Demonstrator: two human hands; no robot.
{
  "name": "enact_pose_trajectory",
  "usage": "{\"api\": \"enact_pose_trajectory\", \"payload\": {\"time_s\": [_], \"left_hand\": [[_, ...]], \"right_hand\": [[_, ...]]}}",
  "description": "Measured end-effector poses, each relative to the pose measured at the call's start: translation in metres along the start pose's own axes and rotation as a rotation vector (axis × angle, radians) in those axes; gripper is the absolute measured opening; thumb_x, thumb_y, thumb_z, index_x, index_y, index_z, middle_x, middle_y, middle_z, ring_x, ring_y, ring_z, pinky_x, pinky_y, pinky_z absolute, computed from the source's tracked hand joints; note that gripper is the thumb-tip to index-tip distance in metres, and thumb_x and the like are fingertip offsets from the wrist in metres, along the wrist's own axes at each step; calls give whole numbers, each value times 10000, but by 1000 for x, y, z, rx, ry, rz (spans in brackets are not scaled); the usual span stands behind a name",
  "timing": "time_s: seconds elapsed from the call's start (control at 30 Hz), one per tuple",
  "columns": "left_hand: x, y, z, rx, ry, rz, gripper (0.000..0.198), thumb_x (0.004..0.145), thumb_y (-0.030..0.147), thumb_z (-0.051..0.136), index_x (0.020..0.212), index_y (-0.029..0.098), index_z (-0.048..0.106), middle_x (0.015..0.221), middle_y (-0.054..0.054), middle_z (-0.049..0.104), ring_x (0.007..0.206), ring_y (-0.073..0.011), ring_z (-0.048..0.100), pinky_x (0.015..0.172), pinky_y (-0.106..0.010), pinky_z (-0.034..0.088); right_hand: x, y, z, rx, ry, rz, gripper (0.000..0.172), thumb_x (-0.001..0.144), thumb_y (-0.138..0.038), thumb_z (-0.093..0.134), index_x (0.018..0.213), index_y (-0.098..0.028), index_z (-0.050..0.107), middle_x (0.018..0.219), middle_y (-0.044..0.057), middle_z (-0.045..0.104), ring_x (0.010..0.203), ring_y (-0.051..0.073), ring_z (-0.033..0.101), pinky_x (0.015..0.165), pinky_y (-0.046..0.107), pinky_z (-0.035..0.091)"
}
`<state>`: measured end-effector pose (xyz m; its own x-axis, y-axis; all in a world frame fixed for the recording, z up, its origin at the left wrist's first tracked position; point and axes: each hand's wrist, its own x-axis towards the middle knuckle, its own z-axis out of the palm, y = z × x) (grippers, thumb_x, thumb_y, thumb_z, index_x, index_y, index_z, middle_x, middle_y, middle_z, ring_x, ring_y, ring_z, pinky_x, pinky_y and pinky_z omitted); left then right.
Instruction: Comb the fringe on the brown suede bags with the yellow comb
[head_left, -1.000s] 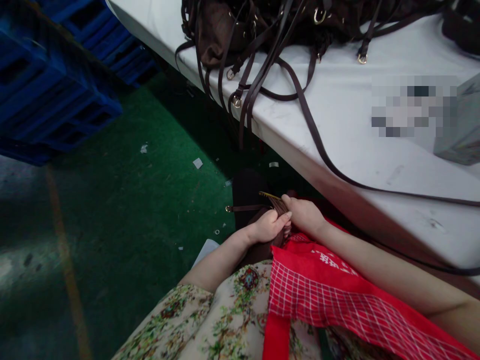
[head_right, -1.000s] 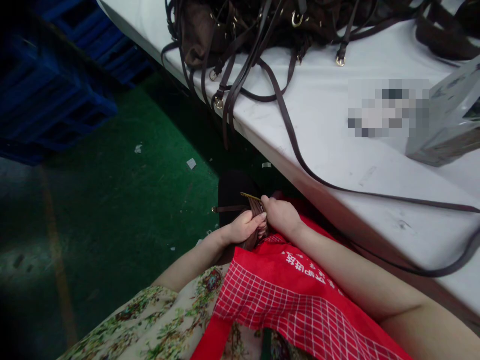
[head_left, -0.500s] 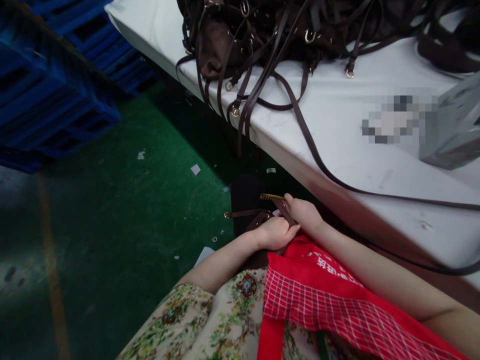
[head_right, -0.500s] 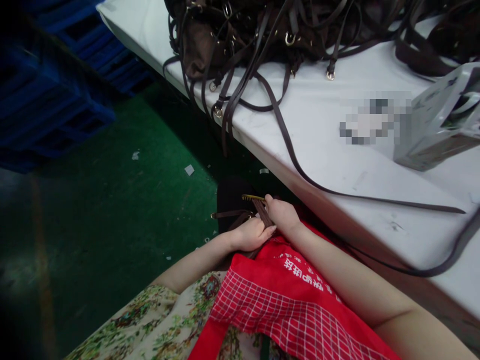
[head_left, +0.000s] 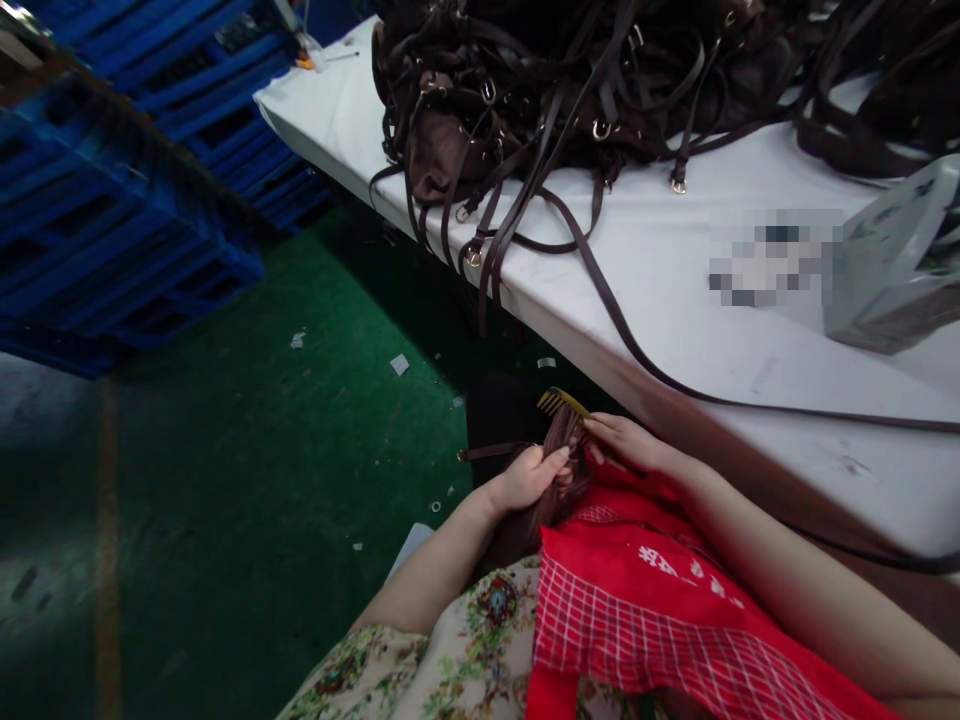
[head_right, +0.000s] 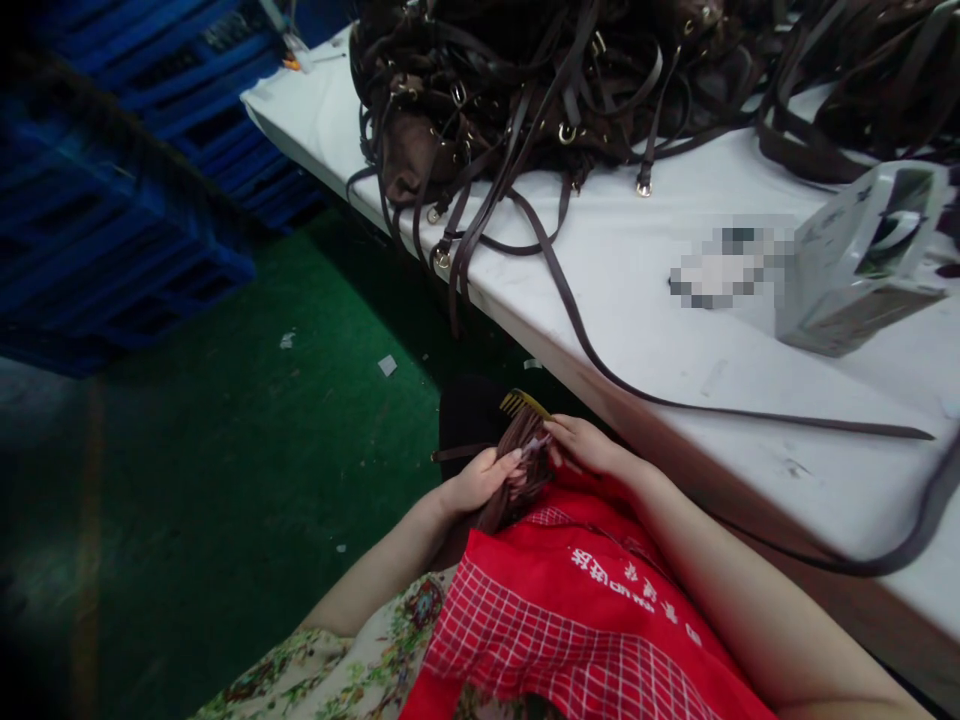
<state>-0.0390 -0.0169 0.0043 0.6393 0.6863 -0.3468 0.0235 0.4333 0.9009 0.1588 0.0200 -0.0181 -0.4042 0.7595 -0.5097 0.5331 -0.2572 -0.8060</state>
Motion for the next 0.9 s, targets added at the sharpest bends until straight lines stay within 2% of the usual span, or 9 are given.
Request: {"api": "enact_pose_trajectory", "payload": {"time_s": [0.07, 0.17, 0.27, 0.33, 0.4, 0.5, 0.63, 0.77, 0.9], "left_hand": [[-3, -1, -5, -119, 14, -6, 504, 847, 634, 431, 632, 185, 351, 574, 48, 357, 518, -75, 381, 542, -244, 377], [-3, -2, -7, -165, -5, -3, 493, 849, 614, 455, 636, 179, 359, 574, 46, 372, 524, -74, 392, 538, -238, 366], [-2, 0, -3, -163, 0, -18, 475, 849, 602, 466, 662, 175, 372, 589, 47, 379, 529, -72, 384, 540, -233, 366], [-1, 3, 0, -110, -6, -19, 461, 849, 594, 470, 680, 175, 378, 604, 47, 379, 538, -75, 386, 552, -235, 378], [-2, 7, 3, 13, -43, -12, 430, 872, 566, 445, 703, 172, 401, 618, 39, 403, 550, -83, 405, 571, -241, 395], [-4, 15, 6, 301, -97, 36, 387, 917, 494, 381, 731, 165, 463, 649, 12, 481, 585, -102, 448, 616, -249, 415], [-5, 19, 9, 573, -52, 60, 398, 946, 431, 323, 702, 169, 498, 652, -15, 550, 610, -124, 497, 650, -251, 417], [1, 18, 14, 677, 71, 11, 434, 957, 391, 275, 670, 179, 522, 594, -33, 557, 622, -165, 548, 679, -280, 426], [9, 19, 19, 635, 129, 75, 267, 911, 330, 386, 883, 178, 604, 835, -90, 648, 956, -253, 585, 903, -350, 404]], "right_hand": [[0, 11, -4, 110, 20, 94, 419, 941, -487, 233, 864, -180, 508, 550, -27, 565, 339, 104, 400, 372, 221, 309], [-3, 13, -7, 129, 150, 139, 413, 941, -482, 220, 814, -190, 483, 505, -39, 514, 335, 111, 398, 378, 229, 319], [-17, -5, -4, 5, 220, -45, 421, 951, -508, 259, 790, -199, 496, 601, -13, 573, 496, 129, 522, 525, 238, 415], [-27, -20, 2, -198, 172, -213, 416, 968, -488, 268, 840, -202, 542, 737, 15, 636, 655, 148, 589, 647, 246, 434], [-33, -31, 9, -432, 80, -269, 398, 985, -440, 264, 902, -207, 576, 816, 35, 664, 745, 165, 620, 687, 250, 422], [-32, -34, 16, -702, 17, -213, 351, 989, -386, 286, 979, -199, 583, 814, 55, 678, 740, 185, 644, 638, 254, 405], [-20, -28, 16, -894, 130, -128, 293, 987, -323, 298, 1046, -186, 549, 861, 89, 679, 746, 204, 661, 593, 265, 401], [-6, -26, 16, -902, 189, 19, 314, 990, -362, 280, 1041, -191, 538, 859, 93, 680, 741, 201, 670, 585, 258, 416], [5, -13, 16, -732, 190, 81, 377, 983, -416, 285, 1059, -177, 567, 844, 100, 691, 783, 213, 669, 644, 280, 444]]}}
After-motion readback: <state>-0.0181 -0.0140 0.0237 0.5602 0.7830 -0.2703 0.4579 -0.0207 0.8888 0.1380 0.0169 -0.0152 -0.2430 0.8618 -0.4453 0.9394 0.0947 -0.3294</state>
